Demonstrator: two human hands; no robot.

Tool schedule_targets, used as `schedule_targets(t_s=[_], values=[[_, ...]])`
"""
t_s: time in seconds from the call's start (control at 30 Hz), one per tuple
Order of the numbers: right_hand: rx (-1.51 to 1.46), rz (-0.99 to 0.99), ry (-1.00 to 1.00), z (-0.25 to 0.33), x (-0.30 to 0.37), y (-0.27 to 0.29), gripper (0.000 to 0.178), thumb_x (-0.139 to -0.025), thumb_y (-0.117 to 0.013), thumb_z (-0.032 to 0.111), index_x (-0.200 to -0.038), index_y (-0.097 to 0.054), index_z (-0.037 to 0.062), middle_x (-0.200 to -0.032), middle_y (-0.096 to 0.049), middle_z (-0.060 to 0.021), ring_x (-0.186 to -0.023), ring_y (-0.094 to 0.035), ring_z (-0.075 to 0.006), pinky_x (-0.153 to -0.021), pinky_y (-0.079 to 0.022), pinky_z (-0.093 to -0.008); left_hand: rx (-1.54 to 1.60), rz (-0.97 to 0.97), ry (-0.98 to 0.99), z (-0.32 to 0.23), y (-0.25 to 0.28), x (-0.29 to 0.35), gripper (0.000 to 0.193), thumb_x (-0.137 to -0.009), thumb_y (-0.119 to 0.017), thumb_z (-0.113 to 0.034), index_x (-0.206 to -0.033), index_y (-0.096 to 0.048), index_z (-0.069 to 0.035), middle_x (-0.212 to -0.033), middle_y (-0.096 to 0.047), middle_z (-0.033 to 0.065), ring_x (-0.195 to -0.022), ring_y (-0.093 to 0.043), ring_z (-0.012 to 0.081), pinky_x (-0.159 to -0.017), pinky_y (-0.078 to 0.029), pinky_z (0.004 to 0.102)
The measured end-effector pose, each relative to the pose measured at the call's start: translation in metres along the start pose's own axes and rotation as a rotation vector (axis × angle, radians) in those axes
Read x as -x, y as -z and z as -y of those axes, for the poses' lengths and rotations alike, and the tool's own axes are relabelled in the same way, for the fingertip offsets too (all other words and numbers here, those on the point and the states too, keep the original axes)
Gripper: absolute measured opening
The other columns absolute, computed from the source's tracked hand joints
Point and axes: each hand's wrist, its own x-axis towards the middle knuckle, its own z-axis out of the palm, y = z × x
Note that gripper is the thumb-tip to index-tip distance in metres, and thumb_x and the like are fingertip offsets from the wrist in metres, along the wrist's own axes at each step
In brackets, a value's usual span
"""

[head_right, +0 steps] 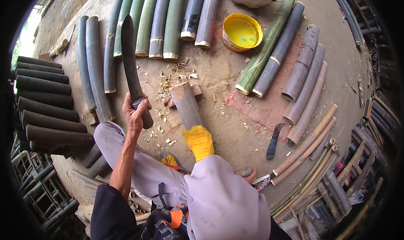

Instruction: The person carves a section of wood using a blade and a wooden mallet to create a rectangular hole, then uses a small file to smooth the interior of the hole.

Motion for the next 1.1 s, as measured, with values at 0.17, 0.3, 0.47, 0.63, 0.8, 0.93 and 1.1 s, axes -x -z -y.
schedule_targets(t_s=[0.17, 0.3, 0.47, 0.63, 0.8, 0.93, 1.1], values=[[-0.116, -0.074, -0.063, 0.007, -0.016, -0.006, 0.086, -0.061, -0.075, 0.017, -0.136, -0.035, 0.0049, -0.125, -0.048, -0.0228, -0.118, -0.046, -0.0401, -0.101, -0.037, -0.0467, -0.048, -0.049, 0.02, 0.021, 0.008, 0.014, 0.019, -0.086, -0.069, -0.009, -0.101, -0.059, -0.005, -0.075, -0.061, 0.0007, -0.063, -0.059, 0.0079, -0.055, -0.048, 0.0228], [-0.252, -0.17, -0.099, 0.012, -0.028, -0.005, 0.085, -0.06, -0.073, 0.015, -0.135, -0.036, 0.0052, -0.123, -0.049, -0.0223, -0.116, -0.047, -0.0398, -0.1, -0.038, -0.0466, -0.055, -0.051, 0.074, 0.032, 0.0, 0.029, 0.017, -0.086, -0.07, -0.013, -0.095, -0.058, -0.005, -0.07, -0.06, -0.0011, -0.06, -0.058, 0.0069, -0.053, -0.047, 0.0229], [-0.398, -0.285, 0.111, 0.06, -0.057, 0.038, 0.083, -0.058, -0.072, 0.014, -0.133, -0.037, 0.0056, -0.121, -0.05, -0.0218, -0.114, -0.049, -0.0395, -0.098, -0.04, -0.0464, -0.111, 0.025, 0.129, 0.047, 0.007, 0.039, 0.017, -0.088, -0.067, -0.011, -0.099, -0.058, -0.003, -0.073, -0.058, -0.0001, -0.062, -0.058, 0.0078, -0.056, -0.047, 0.0231], [-0.19, -0.272, 0.646, 0.185, -0.05, 0.128, 0.076, -0.058, -0.074, 0.011, -0.128, -0.044, 0.0043, -0.119, -0.052, -0.0205, -0.11, -0.053, -0.036, -0.095, -0.043, -0.045, -0.092, -0.019, 0.092, 0.043, -0.006, 0.037, 0.016, -0.086, -0.07, -0.014, -0.087, -0.057, -0.004, -0.064, -0.054, -0.0036, -0.058, -0.048, 0.0039, -0.052, -0.039, 0.0221], [-0.299, -0.379, 0.753, 0.24, -0.034, 0.175, 0.077, -0.059, -0.084, 0.014, -0.124, -0.044, 0.0029, -0.117, -0.051, -0.0173, -0.107, -0.052, -0.0275, -0.091, -0.044, -0.0399, -0.174, -0.034, 0.031, 0.049, 0.002, 0.041, 0.018, -0.086, -0.07, -0.016, -0.084, -0.058, -0.003, -0.063, -0.052, -0.0034, -0.056, -0.046, 0.0053, -0.05, -0.037, 0.023], [-0.571, -0.399, 0.669, 0.234, -0.02, 0.176, 0.078, -0.059, -0.084, 0.011, -0.12, -0.035, 0.0057, -0.121, -0.041, -0.0178, -0.116, -0.043, -0.0272, -0.097, -0.037, -0.039, -0.184, 0.009, 0.033, 0.049, 0.014, 0.035, 0.017, -0.086, -0.069, -0.016, -0.083, -0.058, -0.003, -0.063, -0.05, -0.0035, -0.056, -0.045, 0.006, -0.048, -0.035, 0.0241], [-0.423, 0.102, 0.486, 0.24, -0.009, 0.175, 0.088, -0.059, -0.082, 0.015, -0.131, -0.033, 0.005, -0.121, -0.045, -0.0171, -0.113, -0.047, -0.028, -0.096, -0.039, -0.04, -0.387, 0.054, -0.03, 0.041, 0.061, 0.026, 0.017, -0.088, -0.064, -0.017, -0.081, -0.057, -0.003, -0.066, -0.049, -0.0018, -0.058, -0.044, 0.0087, -0.048, -0.035, 0.0261]])
